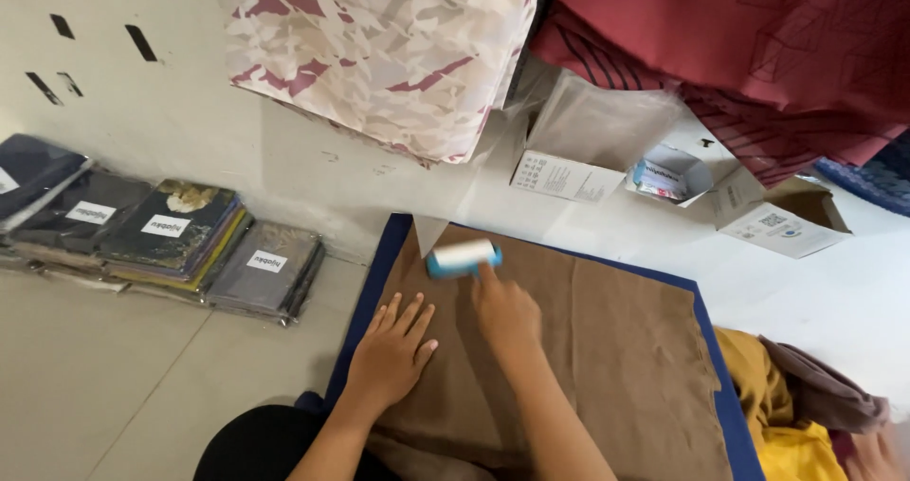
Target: Cleaning a hijab with a lint roller and folding it neatly.
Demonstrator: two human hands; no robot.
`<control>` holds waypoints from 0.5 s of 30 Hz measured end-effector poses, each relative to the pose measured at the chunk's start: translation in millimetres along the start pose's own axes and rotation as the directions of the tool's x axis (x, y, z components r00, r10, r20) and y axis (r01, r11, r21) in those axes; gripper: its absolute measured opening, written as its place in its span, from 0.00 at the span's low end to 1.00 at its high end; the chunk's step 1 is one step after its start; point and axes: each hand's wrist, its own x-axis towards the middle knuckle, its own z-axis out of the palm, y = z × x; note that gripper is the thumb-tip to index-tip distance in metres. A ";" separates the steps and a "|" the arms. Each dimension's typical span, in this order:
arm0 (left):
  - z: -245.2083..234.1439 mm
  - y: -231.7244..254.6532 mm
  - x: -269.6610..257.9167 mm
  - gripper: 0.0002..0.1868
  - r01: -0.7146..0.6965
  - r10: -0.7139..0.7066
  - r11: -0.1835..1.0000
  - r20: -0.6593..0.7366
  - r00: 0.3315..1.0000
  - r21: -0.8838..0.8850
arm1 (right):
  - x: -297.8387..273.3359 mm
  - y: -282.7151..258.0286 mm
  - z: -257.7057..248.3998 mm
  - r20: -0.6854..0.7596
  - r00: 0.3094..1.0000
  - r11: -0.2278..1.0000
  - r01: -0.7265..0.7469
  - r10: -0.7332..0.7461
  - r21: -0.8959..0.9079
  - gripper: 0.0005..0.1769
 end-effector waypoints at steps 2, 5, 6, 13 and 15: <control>-0.7 -1.0 2.2 0.30 0.032 -0.032 0.999 0.047 0.998 0.005 | 39.8 -20.9 12.4 0.015 1.000 0.997 -0.004 0.003 0.075 0.20; -1.3 -1.0 1.7 0.30 0.058 -0.054 0.998 0.089 0.995 -0.038 | 48.6 -21.7 8.7 0.144 0.989 0.993 -0.051 0.035 0.109 0.22; -4.5 -1.2 2.8 0.30 0.052 -0.048 0.998 0.088 0.995 -0.037 | 33.4 -16.2 3.2 0.140 0.989 0.992 -0.055 0.039 0.111 0.22; -4.9 -2.1 1.7 0.31 0.031 -0.029 0.999 0.129 0.991 -0.011 | -148.2 91.8 -3.8 0.039 0.995 0.995 -0.096 0.096 0.000 0.29; -2.4 -3.1 1.6 0.30 0.022 -0.022 1.000 0.121 0.992 -0.002 | -185.4 189.3 80.3 0.047 0.996 0.995 -0.081 0.078 0.060 0.33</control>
